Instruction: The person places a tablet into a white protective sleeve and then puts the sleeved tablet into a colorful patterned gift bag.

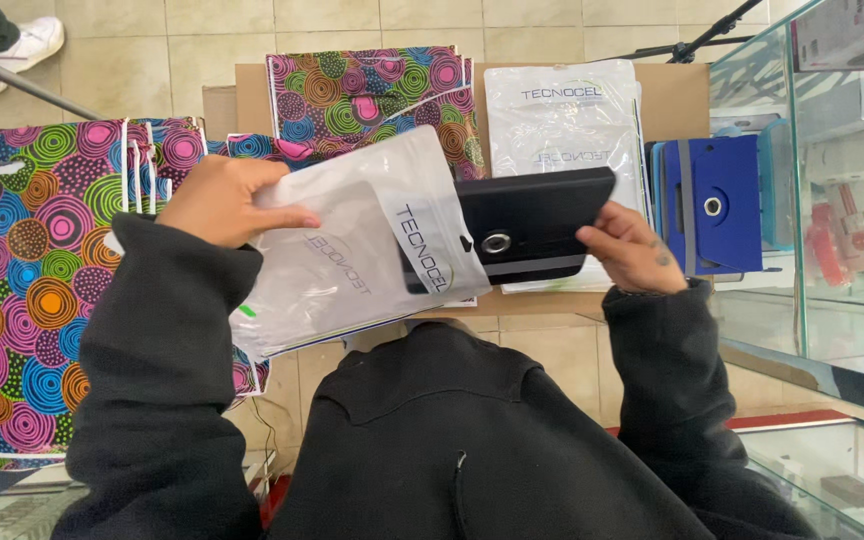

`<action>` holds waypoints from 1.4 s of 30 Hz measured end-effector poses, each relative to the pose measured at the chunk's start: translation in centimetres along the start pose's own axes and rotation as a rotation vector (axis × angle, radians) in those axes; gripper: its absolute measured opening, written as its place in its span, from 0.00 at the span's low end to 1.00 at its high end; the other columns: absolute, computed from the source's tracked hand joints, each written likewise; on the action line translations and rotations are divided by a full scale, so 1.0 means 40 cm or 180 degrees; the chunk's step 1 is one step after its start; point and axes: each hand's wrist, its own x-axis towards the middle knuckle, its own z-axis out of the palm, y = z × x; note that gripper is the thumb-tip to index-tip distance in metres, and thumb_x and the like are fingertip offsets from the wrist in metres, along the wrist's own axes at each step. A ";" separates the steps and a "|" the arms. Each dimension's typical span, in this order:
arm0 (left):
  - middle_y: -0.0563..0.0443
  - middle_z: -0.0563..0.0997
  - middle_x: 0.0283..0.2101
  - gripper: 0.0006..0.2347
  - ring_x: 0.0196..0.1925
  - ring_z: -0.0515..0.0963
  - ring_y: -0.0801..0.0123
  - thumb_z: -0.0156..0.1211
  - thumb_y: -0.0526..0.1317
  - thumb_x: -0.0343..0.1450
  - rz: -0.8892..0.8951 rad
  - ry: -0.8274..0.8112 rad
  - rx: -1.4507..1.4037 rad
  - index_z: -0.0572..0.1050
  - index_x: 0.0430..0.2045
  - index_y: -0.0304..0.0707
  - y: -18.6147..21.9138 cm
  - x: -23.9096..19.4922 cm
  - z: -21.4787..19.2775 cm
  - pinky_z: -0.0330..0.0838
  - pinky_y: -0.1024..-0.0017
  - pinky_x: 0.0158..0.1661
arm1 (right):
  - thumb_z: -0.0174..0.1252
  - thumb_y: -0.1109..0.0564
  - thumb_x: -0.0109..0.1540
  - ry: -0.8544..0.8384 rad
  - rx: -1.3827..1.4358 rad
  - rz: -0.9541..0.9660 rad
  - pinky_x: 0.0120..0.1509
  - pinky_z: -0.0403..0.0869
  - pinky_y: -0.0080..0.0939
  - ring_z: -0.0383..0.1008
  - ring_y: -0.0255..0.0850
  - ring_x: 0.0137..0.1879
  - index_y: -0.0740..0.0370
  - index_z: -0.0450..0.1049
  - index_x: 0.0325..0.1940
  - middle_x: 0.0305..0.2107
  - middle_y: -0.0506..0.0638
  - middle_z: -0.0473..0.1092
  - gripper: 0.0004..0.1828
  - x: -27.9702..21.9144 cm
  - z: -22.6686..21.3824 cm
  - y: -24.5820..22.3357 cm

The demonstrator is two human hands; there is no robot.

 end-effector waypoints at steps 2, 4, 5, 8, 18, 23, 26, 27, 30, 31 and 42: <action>0.42 0.91 0.31 0.19 0.34 0.90 0.46 0.83 0.59 0.74 -0.0161 0.0103 -0.0439 0.88 0.37 0.43 0.007 -0.053 -0.035 0.78 0.59 0.39 | 0.57 0.72 0.74 0.0448 0.0393 -0.0238 0.73 0.85 0.64 0.89 0.58 0.63 0.71 0.75 0.73 0.56 0.68 0.83 0.22 -0.026 -0.108 0.033; 0.50 0.89 0.35 0.15 0.37 0.84 0.60 0.82 0.54 0.74 -0.0462 0.0303 -0.0716 0.90 0.45 0.46 0.023 -0.096 -0.055 0.75 0.65 0.40 | 0.58 0.66 0.76 0.0561 0.0585 -0.0269 0.83 0.77 0.58 0.81 0.53 0.74 0.66 0.72 0.78 0.67 0.62 0.78 0.24 -0.060 -0.142 0.004; 0.58 0.88 0.39 0.14 0.40 0.78 0.74 0.81 0.49 0.75 -0.0761 0.0485 -0.0995 0.91 0.52 0.49 0.031 -0.117 -0.065 0.71 0.70 0.41 | 0.59 0.59 0.78 0.0686 0.0782 -0.0297 0.94 0.70 0.53 0.73 0.48 0.85 0.60 0.70 0.82 0.78 0.55 0.73 0.26 -0.078 -0.159 -0.011; 0.62 0.78 0.40 0.11 0.41 0.68 0.78 0.77 0.47 0.82 -0.0597 0.1121 -0.1482 0.84 0.50 0.42 -0.069 -0.145 -0.017 0.64 0.75 0.39 | 0.59 0.57 0.80 0.0993 0.1517 -0.0619 0.97 0.72 0.59 0.75 0.52 0.86 0.61 0.68 0.86 0.80 0.59 0.73 0.29 -0.106 -0.120 -0.023; 0.51 0.89 0.38 0.07 0.40 0.92 0.71 0.78 0.41 0.84 -0.0398 0.2249 -0.3616 0.84 0.47 0.41 -0.061 -0.068 0.177 0.92 0.66 0.44 | 0.63 0.55 0.74 0.0370 0.2263 -0.0318 0.75 0.83 0.73 0.84 0.63 0.71 0.57 0.80 0.71 0.65 0.65 0.82 0.20 -0.044 0.233 0.247; 0.51 0.90 0.38 0.09 0.38 0.91 0.72 0.77 0.45 0.82 -0.0601 0.2371 -0.4016 0.84 0.47 0.41 0.014 -0.048 0.210 0.89 0.70 0.43 | 0.61 0.59 0.75 0.0632 0.2151 0.0483 0.64 0.88 0.72 0.86 0.67 0.65 0.70 0.76 0.65 0.61 0.75 0.81 0.16 -0.038 0.360 0.198; 0.52 0.90 0.45 0.11 0.46 0.86 0.74 0.78 0.43 0.81 -0.0494 0.2003 -0.3573 0.84 0.54 0.41 0.103 -0.059 0.185 0.86 0.66 0.51 | 0.61 0.62 0.75 0.0926 0.1960 0.0544 0.67 0.87 0.69 0.87 0.64 0.64 0.74 0.77 0.66 0.60 0.73 0.82 0.17 -0.056 0.325 0.226; 0.52 0.90 0.45 0.11 0.46 0.86 0.74 0.78 0.43 0.81 -0.0485 0.1958 -0.3577 0.84 0.54 0.41 0.093 -0.059 0.201 0.86 0.66 0.51 | 0.61 0.62 0.75 0.0968 0.1970 0.0535 0.67 0.87 0.69 0.87 0.64 0.64 0.74 0.77 0.66 0.60 0.73 0.82 0.17 -0.075 0.307 0.222; 0.44 0.91 0.50 0.17 0.53 0.89 0.64 0.79 0.39 0.80 0.0009 0.1054 -0.3128 0.81 0.63 0.40 0.086 -0.019 0.241 0.87 0.58 0.53 | 0.61 0.61 0.76 0.1297 0.1892 0.0379 0.70 0.86 0.69 0.87 0.64 0.65 0.72 0.78 0.66 0.60 0.71 0.82 0.16 -0.140 0.238 0.202; 0.44 0.90 0.52 0.20 0.55 0.88 0.64 0.77 0.38 0.81 0.0073 0.0903 -0.3028 0.78 0.67 0.40 0.094 -0.002 0.259 0.87 0.56 0.54 | 0.60 0.62 0.76 0.1380 0.1832 0.0320 0.69 0.87 0.69 0.87 0.64 0.65 0.73 0.77 0.67 0.60 0.72 0.82 0.17 -0.171 0.210 0.197; 0.43 0.88 0.59 0.22 0.59 0.85 0.59 0.72 0.36 0.83 -0.0084 0.0636 -0.3916 0.73 0.74 0.46 0.381 0.427 0.599 0.88 0.52 0.56 | 0.56 0.62 0.78 0.2011 0.1015 -0.0355 0.74 0.84 0.65 0.84 0.62 0.72 0.70 0.74 0.76 0.66 0.68 0.79 0.21 -0.306 -0.217 -0.053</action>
